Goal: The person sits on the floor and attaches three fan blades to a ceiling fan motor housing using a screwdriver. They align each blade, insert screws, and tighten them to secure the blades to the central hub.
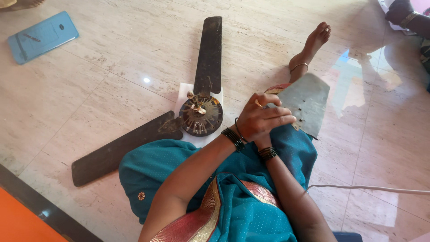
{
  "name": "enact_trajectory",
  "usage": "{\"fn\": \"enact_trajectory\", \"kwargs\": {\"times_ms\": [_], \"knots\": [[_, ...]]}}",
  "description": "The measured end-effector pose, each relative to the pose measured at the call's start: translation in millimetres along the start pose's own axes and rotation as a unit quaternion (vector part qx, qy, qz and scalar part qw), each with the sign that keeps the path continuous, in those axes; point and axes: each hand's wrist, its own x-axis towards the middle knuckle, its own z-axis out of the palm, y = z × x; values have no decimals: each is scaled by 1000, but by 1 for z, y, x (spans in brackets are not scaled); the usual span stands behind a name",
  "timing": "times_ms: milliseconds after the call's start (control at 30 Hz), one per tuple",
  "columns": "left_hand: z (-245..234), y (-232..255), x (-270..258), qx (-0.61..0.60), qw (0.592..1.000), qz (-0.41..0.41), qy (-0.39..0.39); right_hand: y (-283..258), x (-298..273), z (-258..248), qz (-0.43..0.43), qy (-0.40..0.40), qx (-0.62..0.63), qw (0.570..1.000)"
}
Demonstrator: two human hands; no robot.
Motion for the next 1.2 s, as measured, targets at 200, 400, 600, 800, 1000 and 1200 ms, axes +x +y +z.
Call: {"fn": "enact_trajectory", "kwargs": {"times_ms": [200, 400, 600, 800, 1000, 1200], "knots": [[4, -33, -29, 18, 998, -56, -9, 23, -14, 3, 246, -196, 463, 829], [2, -82, -69, 41, 988, -146, -38, -6, -4, -18, 283, -204, 467, 813], [9, -119, -114, 72, 970, -216, -90, -35, 1, -46, 235, -256, 386, 855], [21, -130, -156, 60, 946, -277, -155, -51, 0, -66, 133, -293, 323, 890], [30, -133, -188, 57, 938, -299, -167, -68, 2, -74, 123, -230, 329, 908], [45, -131, -208, 56, 913, -363, -179, -66, -5, -71, 274, -99, 326, 899]]}}
